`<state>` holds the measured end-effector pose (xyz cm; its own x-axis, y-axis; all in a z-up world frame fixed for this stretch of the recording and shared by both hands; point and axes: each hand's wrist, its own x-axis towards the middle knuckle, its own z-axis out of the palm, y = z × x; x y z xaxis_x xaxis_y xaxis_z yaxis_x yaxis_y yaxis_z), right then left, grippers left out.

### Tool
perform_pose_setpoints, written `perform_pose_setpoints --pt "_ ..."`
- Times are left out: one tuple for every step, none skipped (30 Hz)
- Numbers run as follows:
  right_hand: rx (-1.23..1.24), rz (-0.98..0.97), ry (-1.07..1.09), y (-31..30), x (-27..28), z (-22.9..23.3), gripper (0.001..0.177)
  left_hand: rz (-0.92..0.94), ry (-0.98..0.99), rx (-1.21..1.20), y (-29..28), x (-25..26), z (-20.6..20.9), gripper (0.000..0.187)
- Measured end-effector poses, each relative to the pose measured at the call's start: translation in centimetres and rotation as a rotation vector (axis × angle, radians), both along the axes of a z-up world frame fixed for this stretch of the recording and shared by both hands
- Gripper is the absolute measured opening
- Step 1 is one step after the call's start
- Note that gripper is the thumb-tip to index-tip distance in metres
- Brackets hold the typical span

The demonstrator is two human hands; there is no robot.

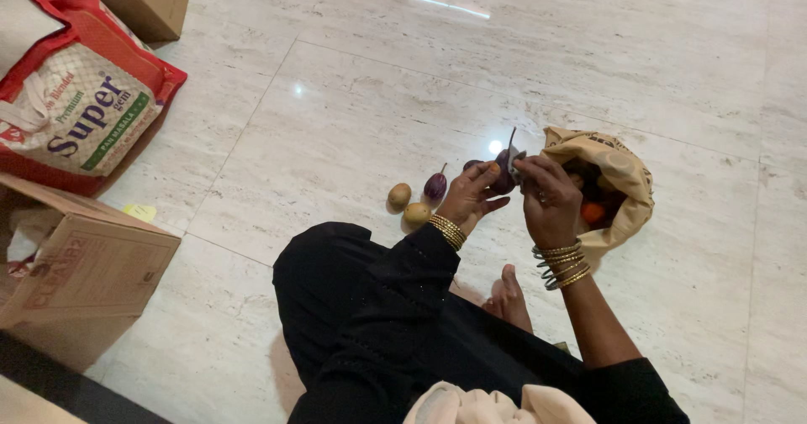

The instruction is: The person sits on the floor and peels potatoes and eggplants using a small knife. They take items from a cloth bag, peel them, and place the peeled vegetables on the floor.

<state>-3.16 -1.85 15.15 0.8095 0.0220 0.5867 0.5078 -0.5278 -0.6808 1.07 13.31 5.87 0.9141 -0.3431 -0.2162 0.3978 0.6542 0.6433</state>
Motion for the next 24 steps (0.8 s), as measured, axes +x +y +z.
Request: perform_pose_setpoints --pt "0.032 -0.009 0.021 -0.2 0.1 0.0 0.030 0.002 -0.008 -0.014 -0.2 -0.1 0.0 0.036" --pt "0.029 -0.026 0.040 -0.3 0.1 0.0 0.029 0.003 -0.017 -0.028 -0.3 -0.1 -0.1 0.035" --pt "0.026 -0.040 0.059 -0.2 0.0 0.0 0.028 0.007 -0.025 -0.043 -0.4 0.0 -0.2 0.034" --pt "0.022 -0.054 0.077 -0.1 -0.2 0.0 0.027 0.028 -0.019 -0.069 -0.5 0.1 -0.4 0.034" --pt "-0.019 -0.027 0.020 0.1 -0.4 0.1 0.028 0.052 -0.012 -0.094 -0.5 0.3 -0.6 0.033" --pt "-0.061 0.001 -0.037 0.3 -0.6 0.1 0.029 0.077 -0.005 -0.120 -0.5 0.5 -0.9 0.033" --pt "-0.102 0.030 -0.094 0.6 -0.8 0.1 0.029 0.086 -0.008 -0.186 -0.4 0.8 -1.2 0.033" --pt "-0.151 0.027 -0.126 0.9 -0.8 0.1 0.029 0.096 -0.011 -0.251 -0.4 1.1 -1.4 0.034" --pt "-0.199 0.024 -0.158 1.2 -0.9 -0.1 0.029 0.105 -0.013 -0.316 -0.3 1.3 -1.7 0.034" --pt "-0.247 0.022 -0.190 1.4 -0.9 -0.2 0.029 0.110 -0.008 -0.303 -0.3 1.3 -1.9 0.033" --pt "-0.247 0.015 -0.185 1.5 -0.9 -0.3 0.030 0.114 -0.003 -0.290 -0.3 1.3 -1.9 0.032" --pt "-0.248 0.009 -0.179 1.4 -0.8 -0.4 0.031 0.117 0.003 -0.277 -0.3 1.2 -1.7 0.031" --pt "-0.249 0.000 -0.172 1.3 -0.7 -0.5 0.032 0.076 0.007 -0.229 -0.1 0.9 -1.4 0.031" --pt "-0.204 -0.007 -0.140 1.0 -0.5 -0.6 0.032 0.035 0.012 -0.181 0.1 0.5 -1.0 0.031" --pt "-0.160 -0.016 -0.109 0.6 -0.3 -0.6 0.031 -0.008 0.015 -0.134 0.2 0.2 -0.5 0.032" --pt "-0.116 -0.024 -0.079 0.3 -0.1 -0.5 0.031 -0.027 0.012 -0.123 0.1 0.1 -0.1 0.032" --pt "-0.071 -0.015 -0.052 0.0 0.1 -0.5 0.032 -0.048 0.009 -0.112 -0.1 0.0 0.1 0.032" --pt "-0.026 -0.006 -0.025 -0.3 0.2 -0.5 0.033 -0.069 0.006 -0.102 -0.3 -0.1 0.1 0.031" --pt "0.019 0.004 0.000 -0.5 0.3 -0.4 0.033 -0.053 -0.005 -0.114 -0.5 0.0 0.0 0.032" --pt "-0.006 -0.003 -0.002 -0.6 0.2 -0.5 0.032 -0.037 -0.016 -0.126 -0.7 0.1 -0.3 0.033" --pt "-0.031 -0.007 -0.003 -0.4 -0.1 -0.5 0.031 -0.018 -0.026 -0.138 -0.7 0.3 -0.9 0.033" --pt "-0.055 -0.011 -0.004 -0.1 -0.3 -0.7 0.030 0.014 -0.019 -0.177 -0.7 0.6 -1.5 0.033" --pt "-0.093 0.003 -0.045 0.3 -0.5 -0.9 0.030 0.048 -0.012 -0.215 -0.5 0.9 -2.3 0.032" --pt "-0.130 0.017 -0.085 0.9 -0.7 -1.1 0.029 0.083 -0.006 -0.253 -0.4 1.3 -3.1 0.032"
